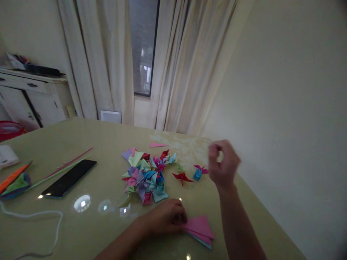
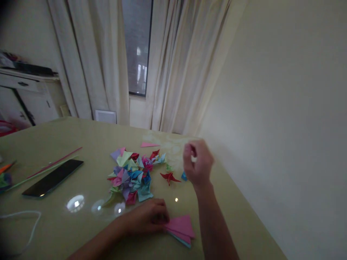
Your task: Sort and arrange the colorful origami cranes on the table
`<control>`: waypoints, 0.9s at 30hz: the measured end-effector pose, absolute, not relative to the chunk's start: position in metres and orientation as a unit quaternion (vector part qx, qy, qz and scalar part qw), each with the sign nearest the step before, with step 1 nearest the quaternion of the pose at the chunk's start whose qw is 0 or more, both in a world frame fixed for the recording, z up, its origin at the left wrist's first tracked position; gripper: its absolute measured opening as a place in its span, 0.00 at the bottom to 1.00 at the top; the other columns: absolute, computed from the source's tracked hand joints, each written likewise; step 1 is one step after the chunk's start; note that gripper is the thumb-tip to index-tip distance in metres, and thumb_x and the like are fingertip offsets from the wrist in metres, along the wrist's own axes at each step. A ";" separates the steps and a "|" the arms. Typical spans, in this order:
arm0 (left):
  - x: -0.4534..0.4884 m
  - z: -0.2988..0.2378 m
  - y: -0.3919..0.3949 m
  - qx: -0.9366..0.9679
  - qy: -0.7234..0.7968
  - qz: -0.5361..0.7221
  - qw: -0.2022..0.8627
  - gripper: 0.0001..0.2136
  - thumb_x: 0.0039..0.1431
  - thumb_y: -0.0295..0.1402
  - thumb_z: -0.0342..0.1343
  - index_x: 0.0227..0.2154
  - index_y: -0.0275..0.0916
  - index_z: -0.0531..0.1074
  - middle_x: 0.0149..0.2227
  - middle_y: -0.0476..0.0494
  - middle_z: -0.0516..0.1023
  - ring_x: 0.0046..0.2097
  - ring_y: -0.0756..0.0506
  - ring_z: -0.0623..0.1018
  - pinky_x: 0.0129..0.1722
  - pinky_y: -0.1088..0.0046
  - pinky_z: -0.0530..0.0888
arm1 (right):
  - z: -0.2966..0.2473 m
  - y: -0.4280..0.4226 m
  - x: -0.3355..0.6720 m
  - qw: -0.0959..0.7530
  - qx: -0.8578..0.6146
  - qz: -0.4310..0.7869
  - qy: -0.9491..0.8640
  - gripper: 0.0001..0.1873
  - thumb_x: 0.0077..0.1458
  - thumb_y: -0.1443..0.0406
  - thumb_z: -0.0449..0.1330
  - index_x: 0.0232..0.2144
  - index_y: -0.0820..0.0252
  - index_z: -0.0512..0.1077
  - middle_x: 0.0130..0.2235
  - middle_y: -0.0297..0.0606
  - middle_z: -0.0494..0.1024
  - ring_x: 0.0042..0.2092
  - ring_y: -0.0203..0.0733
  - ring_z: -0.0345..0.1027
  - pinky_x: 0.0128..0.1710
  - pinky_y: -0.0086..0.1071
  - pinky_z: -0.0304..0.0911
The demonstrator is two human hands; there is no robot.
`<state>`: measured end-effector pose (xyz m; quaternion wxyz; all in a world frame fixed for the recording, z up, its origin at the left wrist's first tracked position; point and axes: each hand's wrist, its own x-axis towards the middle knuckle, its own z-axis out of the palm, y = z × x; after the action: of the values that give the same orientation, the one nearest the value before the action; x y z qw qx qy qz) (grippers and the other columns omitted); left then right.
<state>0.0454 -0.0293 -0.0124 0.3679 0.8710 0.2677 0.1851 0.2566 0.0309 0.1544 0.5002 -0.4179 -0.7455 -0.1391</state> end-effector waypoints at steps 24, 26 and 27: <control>0.034 -0.033 -0.009 0.758 0.462 0.364 0.280 0.15 0.69 0.37 0.54 0.55 0.44 0.75 0.53 0.37 0.81 0.55 0.37 0.82 0.59 0.56 0.78 | 0.056 0.112 0.249 0.023 -0.642 0.047 -0.765 0.23 0.70 0.49 0.59 0.54 0.58 0.78 0.55 0.53 0.82 0.57 0.55 0.76 0.51 0.39 0.66; 0.031 -0.035 -0.005 0.762 0.466 0.365 0.262 0.15 0.70 0.38 0.53 0.55 0.44 0.75 0.53 0.37 0.81 0.55 0.37 0.82 0.58 0.56 0.79 | 0.048 0.109 0.234 0.018 -0.619 0.060 -0.783 0.20 0.65 0.51 0.66 0.50 0.58 0.80 0.52 0.51 0.83 0.54 0.54 0.77 0.49 0.37 0.66; 0.028 -0.036 -0.002 0.763 0.470 0.364 0.253 0.15 0.70 0.38 0.53 0.55 0.44 0.75 0.53 0.37 0.81 0.55 0.37 0.82 0.58 0.55 0.78 | 0.045 0.109 0.230 0.015 -0.612 0.067 -0.788 0.17 0.62 0.54 0.69 0.48 0.58 0.81 0.50 0.50 0.84 0.52 0.54 0.78 0.48 0.36 0.66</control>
<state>0.0281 -0.0024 -0.0358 0.2527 0.7633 0.4700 0.3642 0.2296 0.1089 0.0446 0.0148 -0.6116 -0.7882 0.0674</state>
